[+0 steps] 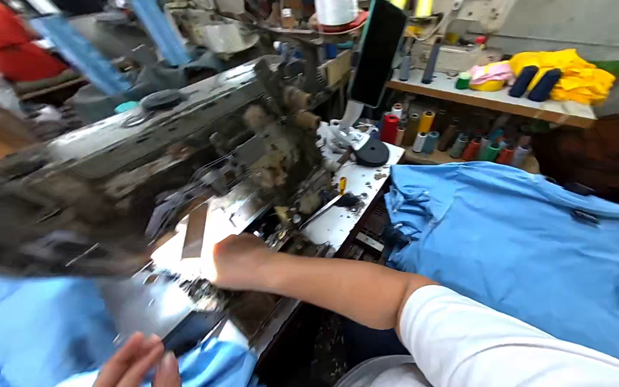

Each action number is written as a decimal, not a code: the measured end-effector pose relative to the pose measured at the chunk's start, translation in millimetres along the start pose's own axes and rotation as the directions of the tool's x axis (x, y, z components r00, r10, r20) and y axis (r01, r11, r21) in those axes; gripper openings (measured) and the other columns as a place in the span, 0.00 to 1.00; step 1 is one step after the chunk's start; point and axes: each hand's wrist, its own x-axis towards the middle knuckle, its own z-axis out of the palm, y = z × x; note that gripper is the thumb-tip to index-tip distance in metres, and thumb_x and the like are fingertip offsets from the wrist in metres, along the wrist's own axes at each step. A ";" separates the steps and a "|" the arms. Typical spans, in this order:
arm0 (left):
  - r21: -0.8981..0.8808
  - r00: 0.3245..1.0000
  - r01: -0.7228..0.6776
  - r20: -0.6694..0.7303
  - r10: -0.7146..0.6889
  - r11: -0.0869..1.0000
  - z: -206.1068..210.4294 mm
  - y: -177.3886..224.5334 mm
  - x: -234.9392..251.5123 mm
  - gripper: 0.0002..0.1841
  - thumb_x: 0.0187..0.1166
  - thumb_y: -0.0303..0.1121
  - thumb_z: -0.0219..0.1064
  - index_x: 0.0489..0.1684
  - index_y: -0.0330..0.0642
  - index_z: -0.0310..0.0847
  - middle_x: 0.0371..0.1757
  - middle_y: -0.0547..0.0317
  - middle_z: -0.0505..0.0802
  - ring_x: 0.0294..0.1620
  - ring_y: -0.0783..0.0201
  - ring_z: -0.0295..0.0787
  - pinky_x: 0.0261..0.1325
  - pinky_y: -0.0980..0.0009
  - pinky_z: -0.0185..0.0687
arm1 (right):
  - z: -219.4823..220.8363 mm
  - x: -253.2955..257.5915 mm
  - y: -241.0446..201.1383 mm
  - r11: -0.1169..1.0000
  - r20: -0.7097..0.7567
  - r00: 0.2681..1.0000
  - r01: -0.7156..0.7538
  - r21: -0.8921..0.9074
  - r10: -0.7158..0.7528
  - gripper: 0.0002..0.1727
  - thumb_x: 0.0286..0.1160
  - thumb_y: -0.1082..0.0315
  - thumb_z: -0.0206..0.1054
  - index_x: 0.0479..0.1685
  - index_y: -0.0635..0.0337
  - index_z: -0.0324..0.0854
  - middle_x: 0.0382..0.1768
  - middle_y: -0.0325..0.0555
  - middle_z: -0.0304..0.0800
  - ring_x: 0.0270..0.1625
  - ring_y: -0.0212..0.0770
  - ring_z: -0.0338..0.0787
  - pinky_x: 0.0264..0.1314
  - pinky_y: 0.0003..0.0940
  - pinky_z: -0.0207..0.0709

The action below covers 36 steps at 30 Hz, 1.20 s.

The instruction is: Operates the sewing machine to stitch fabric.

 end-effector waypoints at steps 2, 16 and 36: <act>0.366 0.998 -0.063 0.009 0.065 0.929 -20.9 -3.0 9.8 0.15 0.85 0.31 0.64 0.56 0.25 0.85 0.72 0.31 0.84 0.81 0.47 0.76 0.85 0.56 0.68 | 7.0 1.8 -0.6 0.999 -0.017 0.999 -0.033 0.011 0.033 0.21 0.84 0.55 0.66 0.54 0.68 0.87 0.53 0.61 0.92 0.61 0.59 0.90 0.61 0.65 0.80; 0.523 0.994 0.111 -0.063 -0.092 0.845 -5.3 -33.6 3.1 0.22 0.81 0.43 0.65 0.62 0.34 0.88 0.73 0.40 0.87 0.80 0.49 0.80 0.81 0.58 0.74 | 30.3 16.9 7.1 0.995 -0.209 0.977 0.030 -0.097 -0.050 0.15 0.79 0.60 0.67 0.27 0.60 0.85 0.29 0.51 0.88 0.39 0.52 0.92 0.38 0.56 0.81; 0.539 0.996 0.091 -0.044 -0.080 0.838 -7.3 -34.2 2.9 0.23 0.79 0.41 0.67 0.59 0.28 0.88 0.71 0.33 0.86 0.78 0.46 0.81 0.81 0.58 0.73 | 9.3 11.6 -5.8 0.998 -0.030 0.998 -0.049 -0.024 0.049 0.13 0.77 0.61 0.68 0.34 0.63 0.86 0.41 0.55 0.92 0.50 0.55 0.92 0.47 0.60 0.83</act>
